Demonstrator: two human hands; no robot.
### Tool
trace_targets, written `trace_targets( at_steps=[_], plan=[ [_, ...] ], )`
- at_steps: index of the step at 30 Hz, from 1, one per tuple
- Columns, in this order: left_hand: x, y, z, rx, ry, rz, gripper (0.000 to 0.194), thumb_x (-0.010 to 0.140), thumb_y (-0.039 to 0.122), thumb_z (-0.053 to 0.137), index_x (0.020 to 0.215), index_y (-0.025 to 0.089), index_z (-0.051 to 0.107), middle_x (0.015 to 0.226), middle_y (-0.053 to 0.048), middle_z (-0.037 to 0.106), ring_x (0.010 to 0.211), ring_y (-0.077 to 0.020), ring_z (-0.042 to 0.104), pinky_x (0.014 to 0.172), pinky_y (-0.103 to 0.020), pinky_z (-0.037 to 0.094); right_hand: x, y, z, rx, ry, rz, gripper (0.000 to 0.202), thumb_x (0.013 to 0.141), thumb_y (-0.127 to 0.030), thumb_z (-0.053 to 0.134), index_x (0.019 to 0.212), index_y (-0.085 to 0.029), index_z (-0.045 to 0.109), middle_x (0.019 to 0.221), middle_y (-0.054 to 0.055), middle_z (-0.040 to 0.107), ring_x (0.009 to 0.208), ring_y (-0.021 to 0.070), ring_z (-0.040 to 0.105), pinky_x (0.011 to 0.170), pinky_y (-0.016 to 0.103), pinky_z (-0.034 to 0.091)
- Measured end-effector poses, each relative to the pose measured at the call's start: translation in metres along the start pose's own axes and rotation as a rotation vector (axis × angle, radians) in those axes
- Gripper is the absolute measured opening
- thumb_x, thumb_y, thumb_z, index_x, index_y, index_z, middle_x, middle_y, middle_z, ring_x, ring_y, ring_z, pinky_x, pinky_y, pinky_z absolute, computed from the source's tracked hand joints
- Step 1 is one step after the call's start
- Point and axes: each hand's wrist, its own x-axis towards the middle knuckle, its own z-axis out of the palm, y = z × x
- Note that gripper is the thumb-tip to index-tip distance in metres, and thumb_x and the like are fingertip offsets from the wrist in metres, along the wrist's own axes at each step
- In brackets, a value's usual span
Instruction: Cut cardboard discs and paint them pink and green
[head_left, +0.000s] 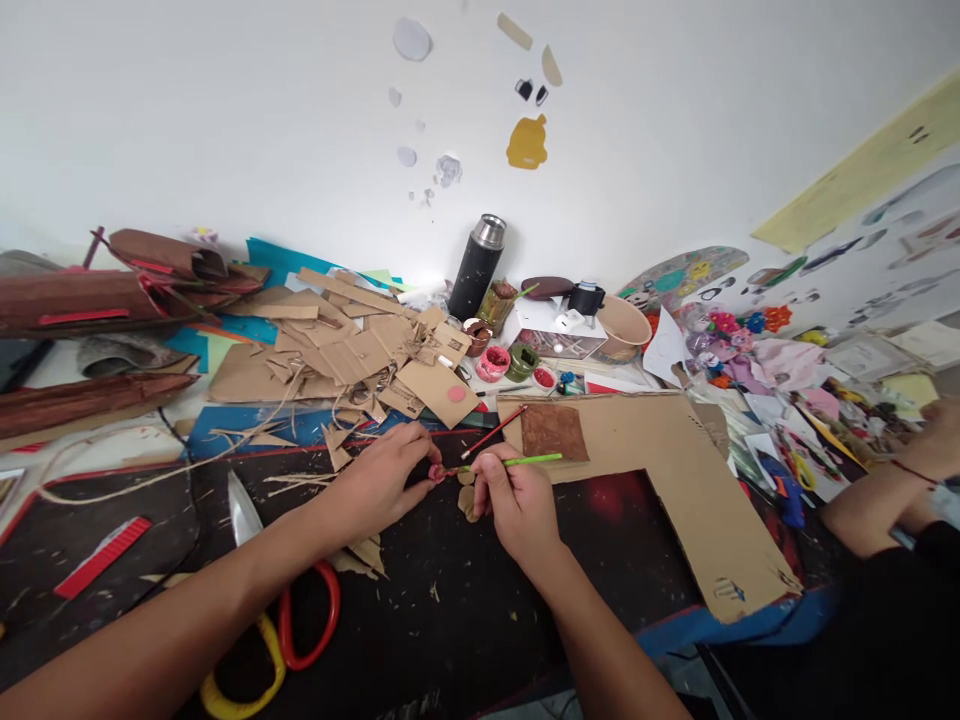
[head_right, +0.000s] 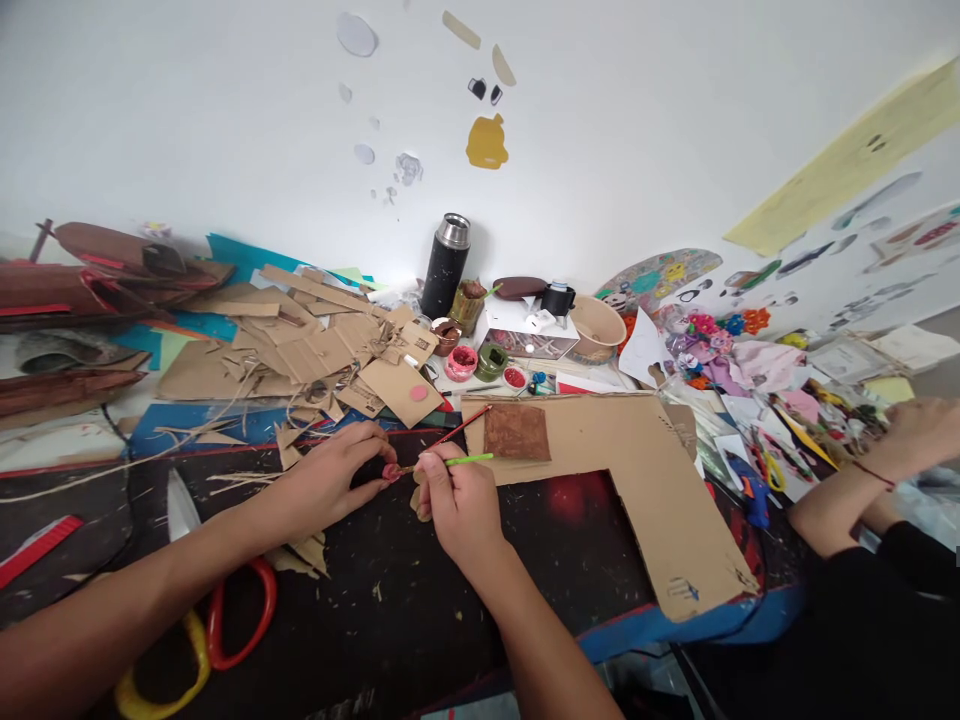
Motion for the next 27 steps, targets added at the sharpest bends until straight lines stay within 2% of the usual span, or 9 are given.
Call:
trace_targets(
  at_steps=[8,15,21,27],
  plan=[
    [0.0006,0.0000,-0.0011,-0.004,-0.001,-0.001,0.009,0.097,0.026,0.061,0.104,0.023,0.064,0.110,-0.007,0.062,0.108,-0.0267,0.061,0.095,-0.039,0.050,0.0004,0.0006,-0.0039,-0.036,0.056,-0.018,0.045,0.111,-0.052,0.041,0.088,-0.021,0.065,0.053,-0.004,0.059,0.045,0.0125,0.059,0.049,0.022,0.046],
    [0.0006,0.0007,-0.0016,0.003,0.007,0.010,0.006,0.097,0.026,0.060,0.100,0.023,0.065,0.107,-0.007,0.061,0.104,-0.0264,0.061,0.092,-0.038,0.051,-0.0002,0.0000,-0.0019,-0.046,0.007,-0.009,0.045,0.111,-0.051,0.041,0.085,-0.021,0.064,0.053,-0.003,0.060,0.044,0.0128,0.060,0.049,0.022,0.047],
    [0.0007,0.0015,-0.0027,-0.003,0.000,0.002,0.010,0.099,0.029,0.059,0.104,0.023,0.065,0.108,-0.006,0.062,0.105,-0.0262,0.061,0.093,-0.038,0.052,-0.0001,0.0016,-0.0071,-0.060,0.069,-0.010,0.046,0.111,-0.053,0.041,0.088,-0.021,0.066,0.054,-0.003,0.060,0.046,0.0134,0.060,0.050,0.022,0.047],
    [0.0009,0.0016,-0.0028,0.006,-0.014,0.002,0.009,0.099,0.027,0.058,0.101,0.022,0.065,0.107,-0.007,0.061,0.104,-0.0261,0.061,0.092,-0.038,0.051,-0.0034,0.0022,-0.0052,-0.052,0.009,-0.015,0.045,0.111,-0.051,0.041,0.087,-0.021,0.065,0.054,-0.003,0.060,0.046,0.0129,0.060,0.052,0.022,0.047]
  ],
)
